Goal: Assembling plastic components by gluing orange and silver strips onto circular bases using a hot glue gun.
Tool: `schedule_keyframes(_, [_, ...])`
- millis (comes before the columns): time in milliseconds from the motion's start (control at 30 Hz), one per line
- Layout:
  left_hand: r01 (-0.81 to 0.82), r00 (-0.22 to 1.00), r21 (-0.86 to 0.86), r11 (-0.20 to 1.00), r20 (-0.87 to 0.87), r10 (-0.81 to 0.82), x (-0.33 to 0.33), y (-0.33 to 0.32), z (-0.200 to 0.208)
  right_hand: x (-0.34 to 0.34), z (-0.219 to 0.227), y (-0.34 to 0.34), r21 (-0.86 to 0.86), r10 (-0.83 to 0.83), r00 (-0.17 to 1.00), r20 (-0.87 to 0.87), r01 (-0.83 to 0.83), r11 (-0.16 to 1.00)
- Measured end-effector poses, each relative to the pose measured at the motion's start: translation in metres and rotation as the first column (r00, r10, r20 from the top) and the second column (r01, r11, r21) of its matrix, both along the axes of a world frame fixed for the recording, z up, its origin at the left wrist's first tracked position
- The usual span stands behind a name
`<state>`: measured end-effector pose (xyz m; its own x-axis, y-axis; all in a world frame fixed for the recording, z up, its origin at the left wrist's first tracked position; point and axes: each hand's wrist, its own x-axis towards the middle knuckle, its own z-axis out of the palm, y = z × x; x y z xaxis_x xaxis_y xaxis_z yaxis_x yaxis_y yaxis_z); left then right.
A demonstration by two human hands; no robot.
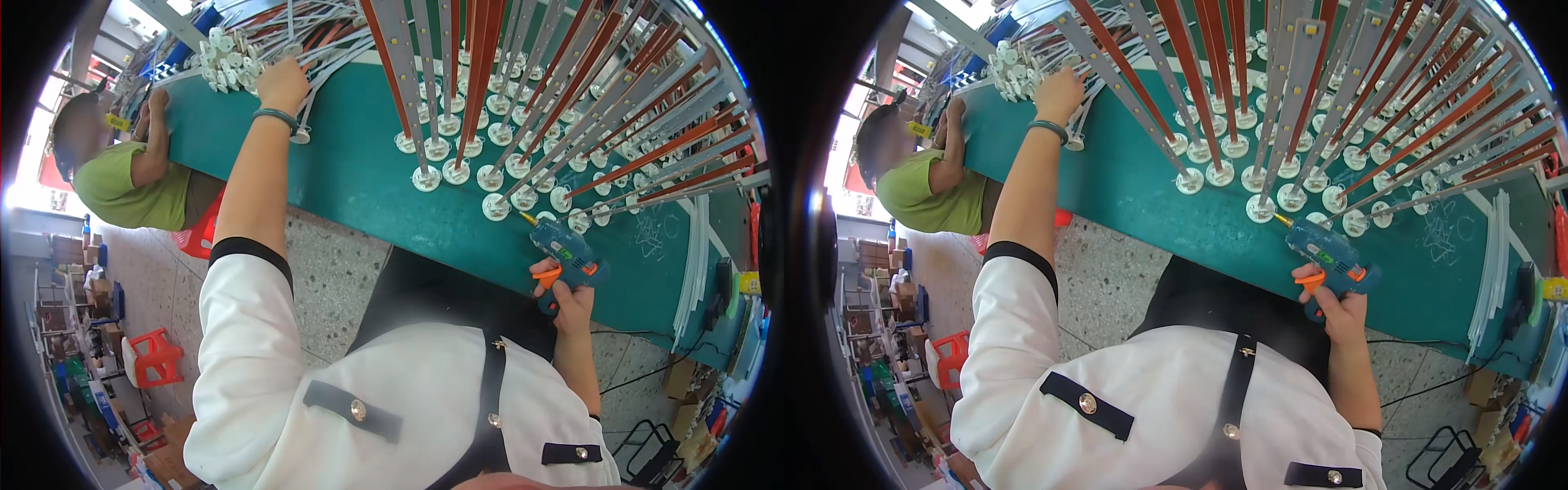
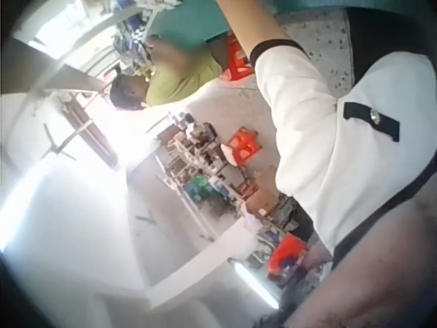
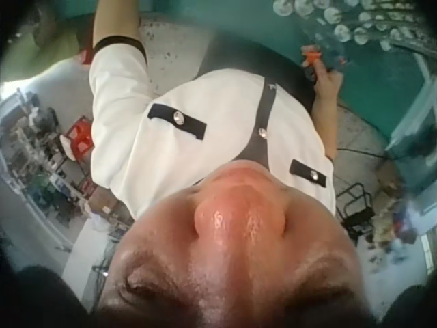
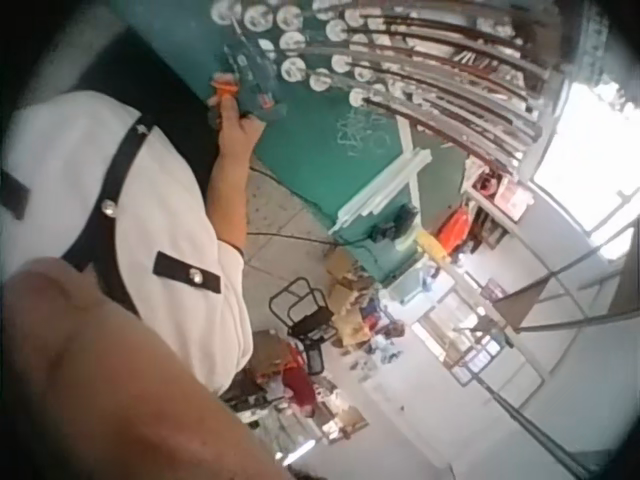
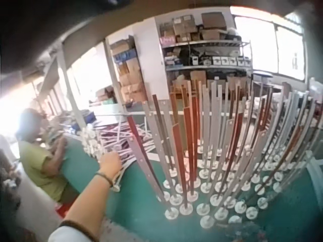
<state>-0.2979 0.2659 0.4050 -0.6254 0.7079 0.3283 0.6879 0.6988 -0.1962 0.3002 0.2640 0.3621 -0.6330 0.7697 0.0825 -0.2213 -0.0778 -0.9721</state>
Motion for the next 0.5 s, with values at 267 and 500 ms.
schedule_keyframes(267, [0.07, 0.971, 0.272, 0.96, 0.202, -0.127, 0.003, -0.027, 0.032, -0.002, -0.002, 0.001, -0.031, 0.046, 0.999, -0.01, -0.047, 0.998])
schedule_keyframes(500, [0.104, 0.848, 0.875, 0.472, 0.17, -0.502, 0.022, -0.089, 0.062, 0.006, -0.005, -0.002, -0.056, 0.048, 0.999, -0.002, -0.048, 0.997])
